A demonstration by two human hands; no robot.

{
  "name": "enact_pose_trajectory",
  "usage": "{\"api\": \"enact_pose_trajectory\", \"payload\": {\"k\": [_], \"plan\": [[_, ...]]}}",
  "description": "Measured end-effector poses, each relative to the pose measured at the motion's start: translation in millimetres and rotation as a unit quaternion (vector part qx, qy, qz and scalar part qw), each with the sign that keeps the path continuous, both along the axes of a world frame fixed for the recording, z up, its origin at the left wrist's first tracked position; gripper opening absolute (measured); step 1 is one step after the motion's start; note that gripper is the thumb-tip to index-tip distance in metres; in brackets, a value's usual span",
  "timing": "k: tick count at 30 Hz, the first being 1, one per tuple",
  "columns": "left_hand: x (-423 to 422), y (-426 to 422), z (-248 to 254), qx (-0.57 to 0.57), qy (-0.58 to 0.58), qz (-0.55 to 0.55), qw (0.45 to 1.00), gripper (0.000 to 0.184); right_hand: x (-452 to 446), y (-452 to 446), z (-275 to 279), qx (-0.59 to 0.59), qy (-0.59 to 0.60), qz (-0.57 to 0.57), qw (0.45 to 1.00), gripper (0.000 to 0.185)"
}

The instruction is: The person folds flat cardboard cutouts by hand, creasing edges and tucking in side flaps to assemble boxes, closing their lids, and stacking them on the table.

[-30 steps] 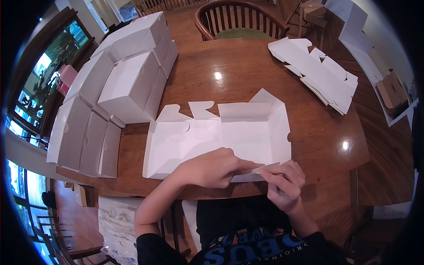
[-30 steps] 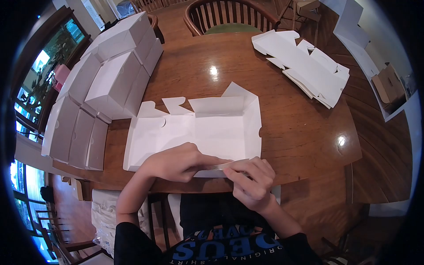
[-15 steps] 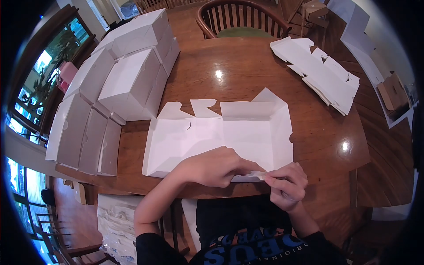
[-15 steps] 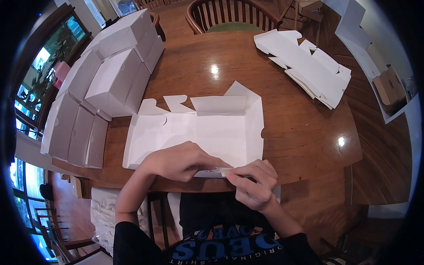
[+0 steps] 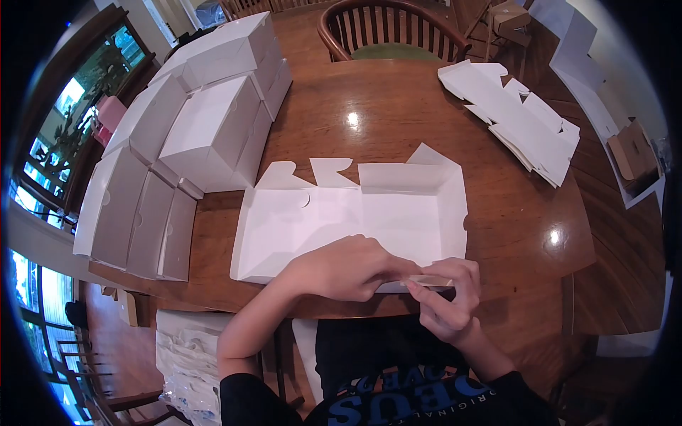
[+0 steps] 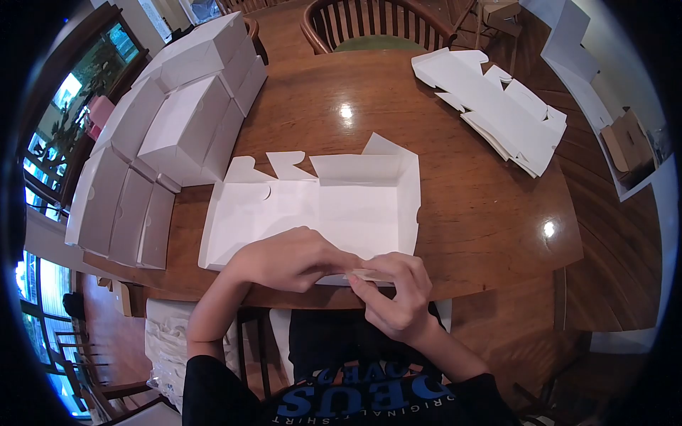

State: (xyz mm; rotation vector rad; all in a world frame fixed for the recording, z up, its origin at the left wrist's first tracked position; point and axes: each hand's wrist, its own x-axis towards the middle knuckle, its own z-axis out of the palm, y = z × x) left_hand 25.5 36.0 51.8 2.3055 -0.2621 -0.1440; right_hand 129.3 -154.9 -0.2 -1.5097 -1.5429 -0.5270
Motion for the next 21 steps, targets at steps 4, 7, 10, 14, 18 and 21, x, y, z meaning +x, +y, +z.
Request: {"api": "enact_pose_trajectory", "payload": {"k": [4, 7, 10, 14, 18, 21], "plan": [[-1, 0, 1, 0.008, 0.001, -0.013, 1.000, 0.050, -3, -2, 11, -0.034, -0.025, -0.039, 0.998, 0.027], [-4, 0, 12, 0.023, 0.027, -0.002, 0.999, 0.050, 1, -7, 25, -0.073, -0.055, -0.064, 0.994, 0.029], [-11, 1, 18, 0.062, 0.046, 0.015, 0.997, 0.041, 10, -9, 18, -0.113, -0.065, -0.046, 0.990, 0.032], [-39, -2, 32, 0.171, -0.059, 0.156, 0.971, 0.041, 17, -8, 16, -0.127, -0.042, -0.017, 0.991, 0.039], [-75, -5, 27, 0.249, -0.105, 0.255, 0.928, 0.038, 18, -7, 15, -0.116, -0.035, -0.010, 0.993, 0.040], [-94, -11, 21, 0.208, -0.113, 0.293, 0.926, 0.035, 17, -6, 15, -0.115, -0.031, -0.012, 0.993, 0.041]]}}
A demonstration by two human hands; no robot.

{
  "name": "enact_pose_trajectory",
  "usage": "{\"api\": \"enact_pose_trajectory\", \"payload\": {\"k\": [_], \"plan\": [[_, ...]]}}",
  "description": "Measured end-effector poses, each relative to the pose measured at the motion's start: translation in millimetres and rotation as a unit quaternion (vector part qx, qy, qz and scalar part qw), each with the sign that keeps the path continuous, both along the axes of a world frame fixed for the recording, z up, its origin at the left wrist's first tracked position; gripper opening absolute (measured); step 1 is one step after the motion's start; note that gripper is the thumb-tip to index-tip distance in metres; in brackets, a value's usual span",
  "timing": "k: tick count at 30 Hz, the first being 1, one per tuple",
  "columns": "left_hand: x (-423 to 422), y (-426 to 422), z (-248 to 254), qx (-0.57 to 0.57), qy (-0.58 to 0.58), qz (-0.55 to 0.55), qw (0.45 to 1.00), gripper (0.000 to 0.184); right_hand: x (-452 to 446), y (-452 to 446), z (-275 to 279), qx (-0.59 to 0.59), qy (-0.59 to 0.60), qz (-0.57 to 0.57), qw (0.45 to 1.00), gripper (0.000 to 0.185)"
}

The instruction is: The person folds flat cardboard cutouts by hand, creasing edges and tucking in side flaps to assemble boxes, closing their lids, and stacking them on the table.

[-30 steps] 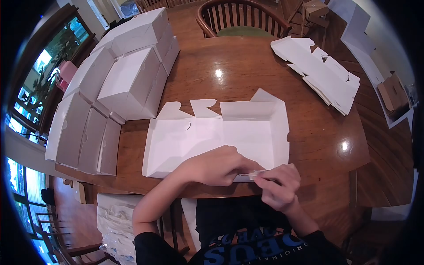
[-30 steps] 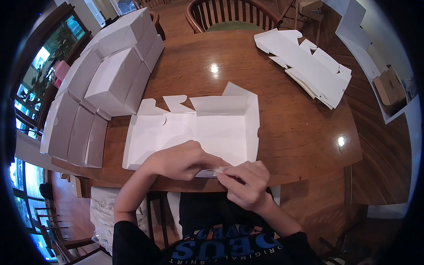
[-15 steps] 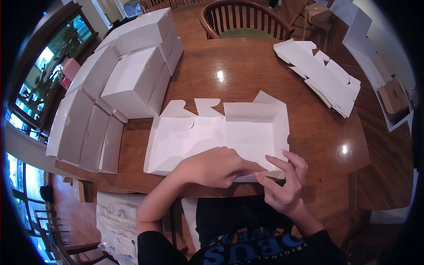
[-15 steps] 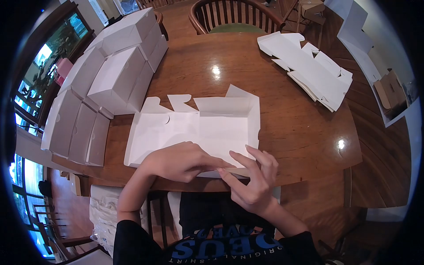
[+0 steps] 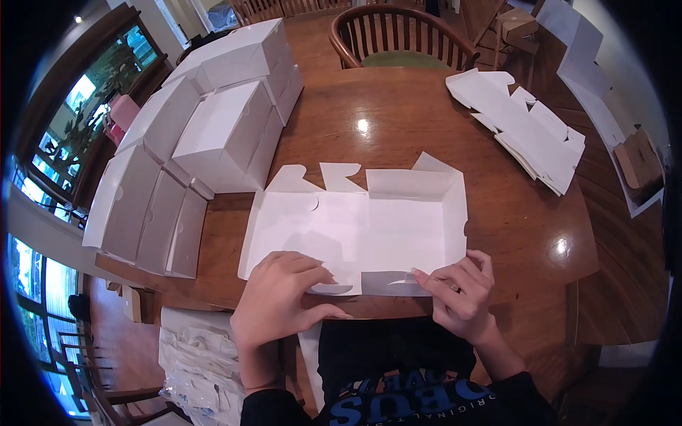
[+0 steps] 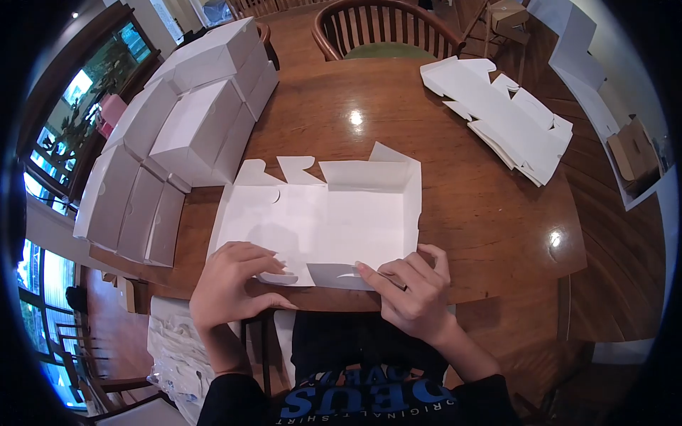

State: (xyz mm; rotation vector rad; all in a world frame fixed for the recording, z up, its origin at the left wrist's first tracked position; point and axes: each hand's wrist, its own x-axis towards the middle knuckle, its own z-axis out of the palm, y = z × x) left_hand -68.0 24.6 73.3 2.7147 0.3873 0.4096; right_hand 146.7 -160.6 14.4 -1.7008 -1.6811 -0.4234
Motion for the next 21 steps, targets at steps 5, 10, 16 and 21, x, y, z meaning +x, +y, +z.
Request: {"api": "enact_pose_trajectory", "payload": {"k": [5, 10, 16, 21], "plan": [[-18, 10, -19, 0.008, -0.042, 0.029, 0.999, 0.021, 4, -1, 2, -0.001, -0.008, 0.023, 1.000, 0.042], [-7, -5, -7, 0.053, -0.062, 0.041, 0.996, 0.013, 6, -5, 6, -0.026, -0.029, 0.035, 0.999, 0.044], [14, -23, 13, 0.171, -0.069, 0.027, 0.982, 0.008, 2, -4, 3, -0.015, -0.025, 0.030, 0.999, 0.045], [28, -32, 27, 0.236, -0.001, -0.009, 0.972, 0.007, -3, -4, 3, -0.003, -0.014, 0.032, 0.999, 0.043]]}}
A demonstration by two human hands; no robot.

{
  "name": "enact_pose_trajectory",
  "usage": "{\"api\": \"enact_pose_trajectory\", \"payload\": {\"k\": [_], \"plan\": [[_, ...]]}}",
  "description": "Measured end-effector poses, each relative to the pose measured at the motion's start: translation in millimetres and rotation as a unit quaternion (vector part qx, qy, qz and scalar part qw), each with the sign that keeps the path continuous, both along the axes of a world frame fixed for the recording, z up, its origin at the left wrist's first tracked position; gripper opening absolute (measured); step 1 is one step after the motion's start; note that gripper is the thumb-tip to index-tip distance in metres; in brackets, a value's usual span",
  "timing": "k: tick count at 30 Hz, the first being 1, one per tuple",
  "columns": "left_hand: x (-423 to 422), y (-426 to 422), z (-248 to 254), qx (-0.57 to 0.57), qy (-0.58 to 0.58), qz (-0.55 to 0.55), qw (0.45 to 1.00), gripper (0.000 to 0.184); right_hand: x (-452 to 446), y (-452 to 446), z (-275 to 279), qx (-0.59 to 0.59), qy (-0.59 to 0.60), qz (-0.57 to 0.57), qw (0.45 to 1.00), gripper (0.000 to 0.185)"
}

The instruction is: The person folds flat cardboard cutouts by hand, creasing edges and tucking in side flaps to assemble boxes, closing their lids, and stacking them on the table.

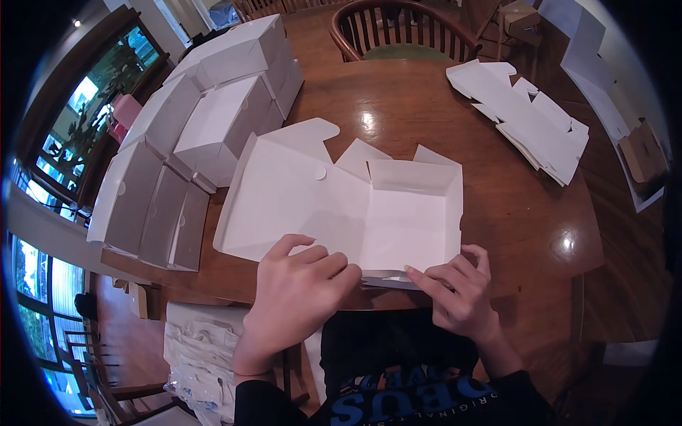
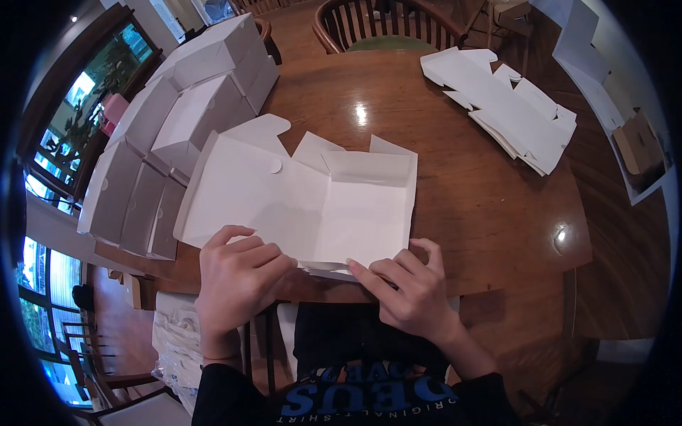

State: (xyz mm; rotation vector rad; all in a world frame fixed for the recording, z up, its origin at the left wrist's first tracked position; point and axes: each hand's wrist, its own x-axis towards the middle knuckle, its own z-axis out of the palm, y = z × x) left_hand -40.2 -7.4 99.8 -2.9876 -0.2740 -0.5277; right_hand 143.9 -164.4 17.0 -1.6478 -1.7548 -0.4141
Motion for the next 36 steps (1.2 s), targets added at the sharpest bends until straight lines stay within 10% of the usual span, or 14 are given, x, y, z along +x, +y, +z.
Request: {"api": "enact_pose_trajectory", "payload": {"k": [36], "plan": [[60, 2, 27, 0.009, 0.266, -0.163, 0.950, 0.005, -8, 3, -20, 0.075, 0.101, 0.027, 0.992, 0.046]]}}
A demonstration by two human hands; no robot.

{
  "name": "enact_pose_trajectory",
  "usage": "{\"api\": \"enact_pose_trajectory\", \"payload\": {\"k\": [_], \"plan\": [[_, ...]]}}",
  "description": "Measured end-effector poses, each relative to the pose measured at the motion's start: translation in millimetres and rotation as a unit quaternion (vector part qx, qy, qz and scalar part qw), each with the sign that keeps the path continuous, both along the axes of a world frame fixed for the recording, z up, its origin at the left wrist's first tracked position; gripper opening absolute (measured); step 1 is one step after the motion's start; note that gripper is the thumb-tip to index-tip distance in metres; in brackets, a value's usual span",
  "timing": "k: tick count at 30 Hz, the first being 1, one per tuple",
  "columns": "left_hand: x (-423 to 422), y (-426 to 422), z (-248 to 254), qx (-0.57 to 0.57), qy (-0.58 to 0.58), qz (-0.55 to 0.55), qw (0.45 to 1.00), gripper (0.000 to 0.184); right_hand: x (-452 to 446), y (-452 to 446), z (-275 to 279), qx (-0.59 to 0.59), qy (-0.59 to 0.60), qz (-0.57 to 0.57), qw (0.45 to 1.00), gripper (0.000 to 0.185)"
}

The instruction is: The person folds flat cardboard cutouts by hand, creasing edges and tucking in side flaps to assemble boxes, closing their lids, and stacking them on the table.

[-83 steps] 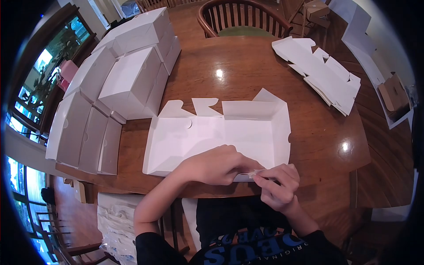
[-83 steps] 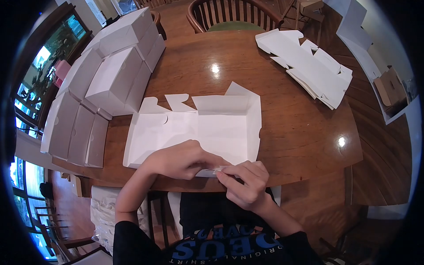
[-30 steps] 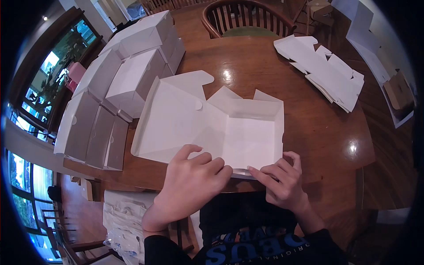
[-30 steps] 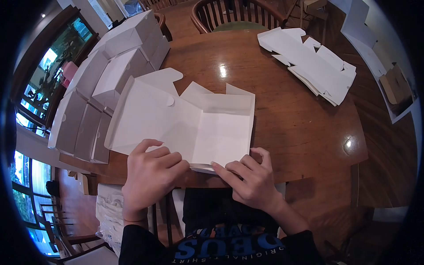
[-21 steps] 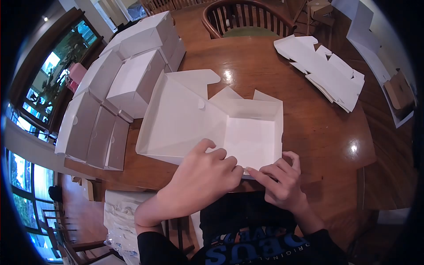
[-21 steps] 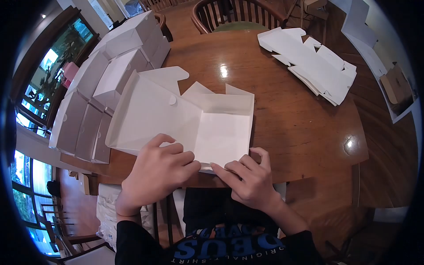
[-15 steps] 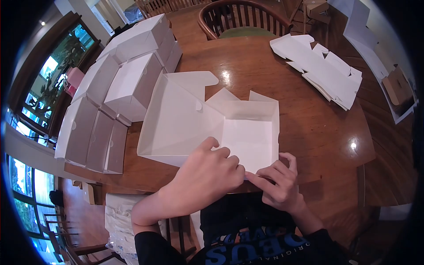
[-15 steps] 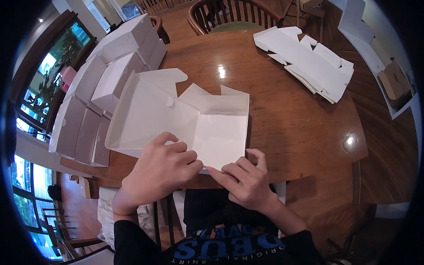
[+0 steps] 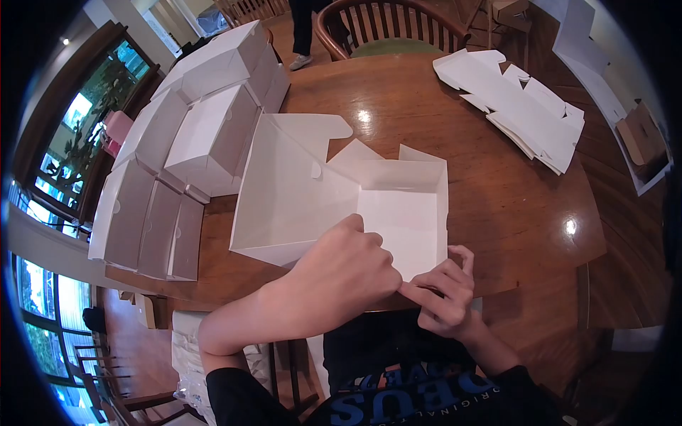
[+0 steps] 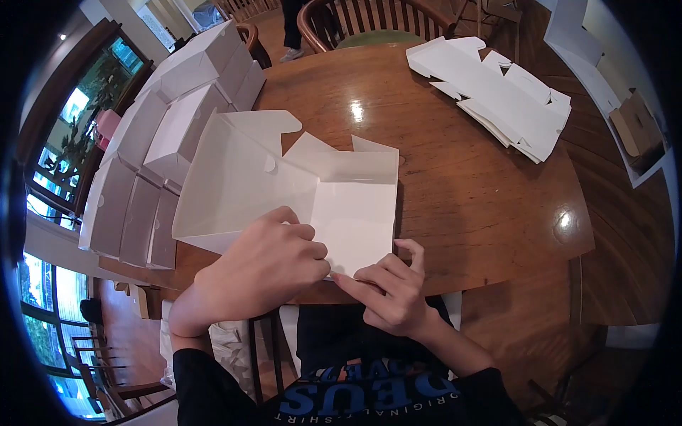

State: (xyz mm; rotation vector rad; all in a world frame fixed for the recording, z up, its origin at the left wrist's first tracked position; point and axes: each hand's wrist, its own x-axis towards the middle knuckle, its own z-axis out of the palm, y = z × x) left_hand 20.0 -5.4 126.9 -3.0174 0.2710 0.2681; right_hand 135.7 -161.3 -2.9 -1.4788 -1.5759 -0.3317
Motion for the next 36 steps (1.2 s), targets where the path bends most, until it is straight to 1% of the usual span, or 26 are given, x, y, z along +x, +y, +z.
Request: {"api": "enact_pose_trajectory", "payload": {"k": [3, 6, 7, 9, 11, 12, 13, 15, 19, 21, 23, 25, 27, 28, 29, 30, 31, 32, 33, 34, 35, 36], "plan": [[5, -7, 0, 0.026, 0.019, -0.007, 0.999, 0.008, 0, 0, -1, 0.007, 0.009, -0.001, 1.000, 0.045], [9, -11, -1, 0.017, 0.006, -0.019, 1.000, 0.012, 0, 0, -4, 0.011, 0.003, -0.007, 1.000, 0.041], [10, -12, 0, 0.017, 0.007, -0.018, 1.000, 0.012, 0, 0, -4, 0.015, 0.012, -0.006, 1.000, 0.038], [11, -11, 4, 0.022, 0.029, -0.017, 0.999, 0.006, -1, 2, -5, 0.020, 0.020, -0.004, 1.000, 0.036], [11, -12, 0, 0.016, 0.014, -0.016, 1.000, 0.008, -5, 6, -10, 0.068, 0.076, -0.015, 0.995, 0.032], [11, -13, -2, 0.009, -0.003, -0.016, 1.000, 0.014, -5, 6, -9, 0.068, 0.078, -0.015, 0.995, 0.032], [11, -14, -2, 0.009, -0.002, -0.016, 1.000, 0.014, -5, 5, -8, 0.059, 0.076, -0.019, 0.995, 0.032], [14, -17, -2, 0.024, 0.000, 0.018, 1.000, 0.025, -5, 4, -8, 0.049, 0.075, -0.023, 0.996, 0.033], [18, -18, -10, 0.009, -0.024, -0.006, 1.000, 0.024, -6, 7, -10, 0.060, 0.090, -0.026, 0.994, 0.035], [22, -19, -10, 0.026, -0.019, -0.017, 0.999, 0.021, -5, 6, -11, 0.069, 0.101, -0.025, 0.992, 0.037], [23, -17, -15, 0.017, -0.035, -0.017, 0.999, 0.022, -2, 4, -12, 0.043, 0.069, -0.002, 0.997, 0.046], [23, -18, -14, 0.007, -0.049, -0.019, 0.999, 0.022, -2, 4, -13, 0.045, 0.066, -0.007, 0.997, 0.046], [20, -24, -10, 0.050, -0.035, 0.008, 0.998, 0.025, -3, 6, -12, 0.046, 0.061, -0.010, 0.997, 0.046], [18, -25, -12, 0.051, -0.036, 0.008, 0.998, 0.025, -4, 8, -10, 0.062, 0.073, -0.023, 0.995, 0.041], [15, -25, -17, 0.061, -0.090, -0.003, 0.994, 0.025, -5, 10, -9, 0.078, 0.085, -0.035, 0.993, 0.036], [14, -25, -18, 0.069, -0.143, -0.013, 0.987, 0.026, -5, 9, -9, 0.079, 0.084, -0.033, 0.993, 0.036], [11, -25, -16, 0.070, -0.144, -0.011, 0.987, 0.026, -5, 8, -8, 0.067, 0.082, -0.044, 0.993, 0.036], [8, -25, -13, 0.108, -0.232, -0.057, 0.965, 0.025, -5, 7, -8, 0.055, 0.080, -0.056, 0.994, 0.035], [6, -24, -9, 0.146, -0.315, -0.104, 0.932, 0.024, -4, 7, -7, 0.057, 0.079, -0.055, 0.994, 0.035], [-1, -25, -15, 0.148, -0.315, -0.104, 0.932, 0.024, -4, 7, -6, 0.059, 0.082, -0.055, 0.993, 0.035], [-12, -30, -28, 0.074, -0.405, -0.069, 0.909, 0.025, -4, 7, -5, 0.061, 0.085, -0.055, 0.993, 0.034], [-24, -34, -42, 0.001, -0.488, -0.033, 0.872, 0.026, -5, 6, -6, 0.064, 0.087, -0.054, 0.993, 0.034]]}}
